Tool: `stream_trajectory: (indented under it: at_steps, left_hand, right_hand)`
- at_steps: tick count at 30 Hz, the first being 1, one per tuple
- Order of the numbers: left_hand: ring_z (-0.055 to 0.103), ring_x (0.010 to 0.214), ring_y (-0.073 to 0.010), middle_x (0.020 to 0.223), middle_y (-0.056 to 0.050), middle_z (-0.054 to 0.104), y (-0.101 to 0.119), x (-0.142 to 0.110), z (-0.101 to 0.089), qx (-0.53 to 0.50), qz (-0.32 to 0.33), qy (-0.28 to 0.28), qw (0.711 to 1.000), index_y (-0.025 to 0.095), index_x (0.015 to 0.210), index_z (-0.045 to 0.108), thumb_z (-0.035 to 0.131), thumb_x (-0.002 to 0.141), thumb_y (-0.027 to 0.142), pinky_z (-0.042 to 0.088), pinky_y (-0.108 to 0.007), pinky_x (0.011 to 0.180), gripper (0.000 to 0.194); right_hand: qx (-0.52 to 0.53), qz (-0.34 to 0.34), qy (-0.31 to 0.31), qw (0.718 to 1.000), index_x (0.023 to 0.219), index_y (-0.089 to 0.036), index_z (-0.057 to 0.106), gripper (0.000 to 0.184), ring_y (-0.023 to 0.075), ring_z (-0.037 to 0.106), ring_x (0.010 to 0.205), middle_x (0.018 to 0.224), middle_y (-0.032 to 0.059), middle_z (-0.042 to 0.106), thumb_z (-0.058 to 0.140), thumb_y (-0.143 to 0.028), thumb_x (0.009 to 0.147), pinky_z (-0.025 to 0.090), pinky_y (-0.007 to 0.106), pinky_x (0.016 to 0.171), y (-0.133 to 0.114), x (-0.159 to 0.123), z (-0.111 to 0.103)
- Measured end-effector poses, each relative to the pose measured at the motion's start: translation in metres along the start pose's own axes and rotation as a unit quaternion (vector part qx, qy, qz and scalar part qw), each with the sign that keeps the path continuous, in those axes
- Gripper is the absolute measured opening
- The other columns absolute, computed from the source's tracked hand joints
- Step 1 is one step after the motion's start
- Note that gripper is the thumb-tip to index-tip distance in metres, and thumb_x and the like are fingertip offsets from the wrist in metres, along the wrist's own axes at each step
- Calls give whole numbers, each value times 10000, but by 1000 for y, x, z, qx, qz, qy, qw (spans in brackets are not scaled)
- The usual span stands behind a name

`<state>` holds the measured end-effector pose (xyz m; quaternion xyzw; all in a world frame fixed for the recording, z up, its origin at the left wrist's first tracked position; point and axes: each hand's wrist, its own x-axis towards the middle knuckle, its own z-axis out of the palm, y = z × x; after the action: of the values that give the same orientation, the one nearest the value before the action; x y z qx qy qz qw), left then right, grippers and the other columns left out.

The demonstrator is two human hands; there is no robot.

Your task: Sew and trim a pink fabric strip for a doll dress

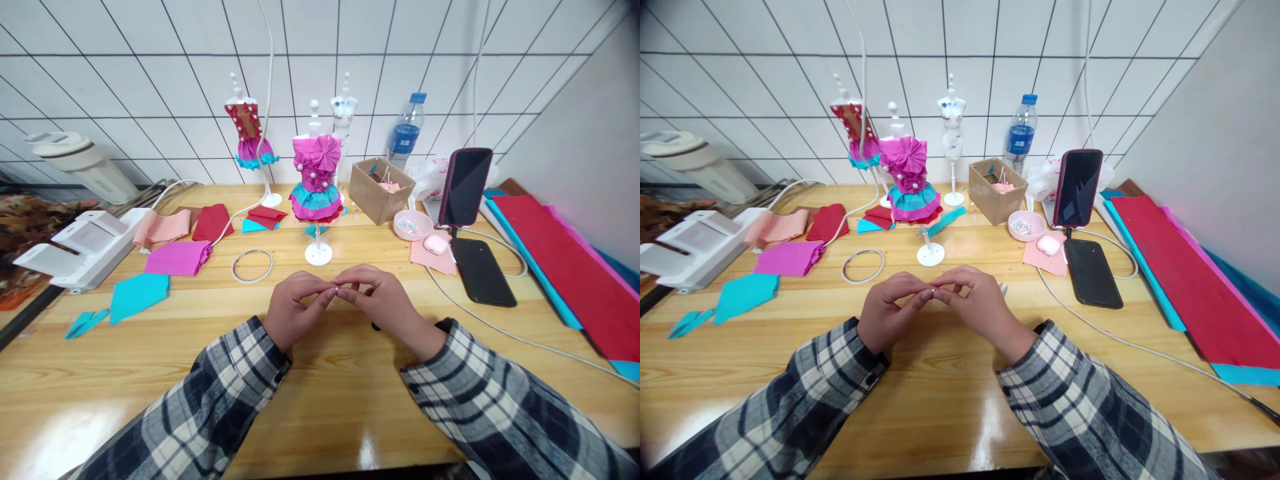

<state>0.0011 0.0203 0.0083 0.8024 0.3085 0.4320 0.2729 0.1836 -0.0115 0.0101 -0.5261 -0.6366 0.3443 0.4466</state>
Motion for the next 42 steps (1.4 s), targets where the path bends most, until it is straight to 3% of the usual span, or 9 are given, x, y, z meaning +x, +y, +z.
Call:
stream_trajectory:
  at_steps: [5, 11, 18, 27, 32, 37, 42]
  left_hand:
    - [657, 698, -143, 768, -40, 742, -1, 0, 0, 11, 16, -5, 1000, 196, 860, 749, 639, 878, 257, 502, -278, 680, 128]
    - [647, 691, -146, 742, -40, 732, -1, 0, -1, 24, 11, -18, 999, 192, 851, 751, 629, 885, 267, 495, -284, 681, 147]
    - [668, 748, -144, 815, -36, 747, 0, -1, 4, 11, -14, -28, 999, 190, 904, 742, 604, 906, 240, 502, -265, 692, 147]
    - [650, 804, -176, 867, -52, 730, -7, -1, 4, 119, 45, -72, 989, 181, 960, 702, 543, 935, 262, 488, -315, 745, 180]
    - [627, 838, -197, 923, -60, 710, -5, -4, 7, 136, 28, -123, 983, 190, 1159, 627, 508, 938, 275, 492, -344, 772, 265]
    - [602, 875, -229, 980, -75, 682, 6, -6, 9, 235, 23, -173, 956, 149, 1335, 483, 499, 930, 300, 498, -374, 780, 433]
    - [579, 861, -255, 1011, -125, 656, 20, -10, 15, 394, 39, -216, 893, 49, 1388, 400, 432, 919, 191, 475, -393, 724, 491]
  right_hand:
    - [80, 34, 25, 996, 865, -275, 771, 123, 195, 641, 986, 1048, 54, 703, 757, -324, 753, 503, 234, 583, 2, -1, 4]
    - [83, 20, 32, 996, 837, -262, 769, 91, 163, 652, 859, 1031, 51, 700, 759, -283, 749, 499, 239, 565, 1, -2, 4]
    - [19, -48, 75, 996, 804, -254, 766, 71, 176, 664, 886, 983, 52, 710, 727, -200, 779, 515, 254, 586, 1, -4, 4]
    - [-40, -35, 40, 998, 792, -216, 698, 34, 188, 658, 948, 1062, 56, 695, 681, -190, 808, 545, 271, 641, 4, -1, 2]
    - [-57, -27, 64, 996, 835, -217, 651, 68, 178, 645, 971, 1178, 66, 651, 608, -166, 844, 549, 294, 720, 6, 0, 2]
    - [-11, 7, 88, 996, 859, -221, 615, 48, 195, 599, 1078, 1166, 79, 642, 569, -230, 870, 527, 312, 780, 10, 1, 4]
    - [-33, 19, 75, 996, 829, -218, 560, 70, 209, 569, 1115, 1148, 95, 628, 513, -239, 876, 450, 395, 966, 16, 2, 9]
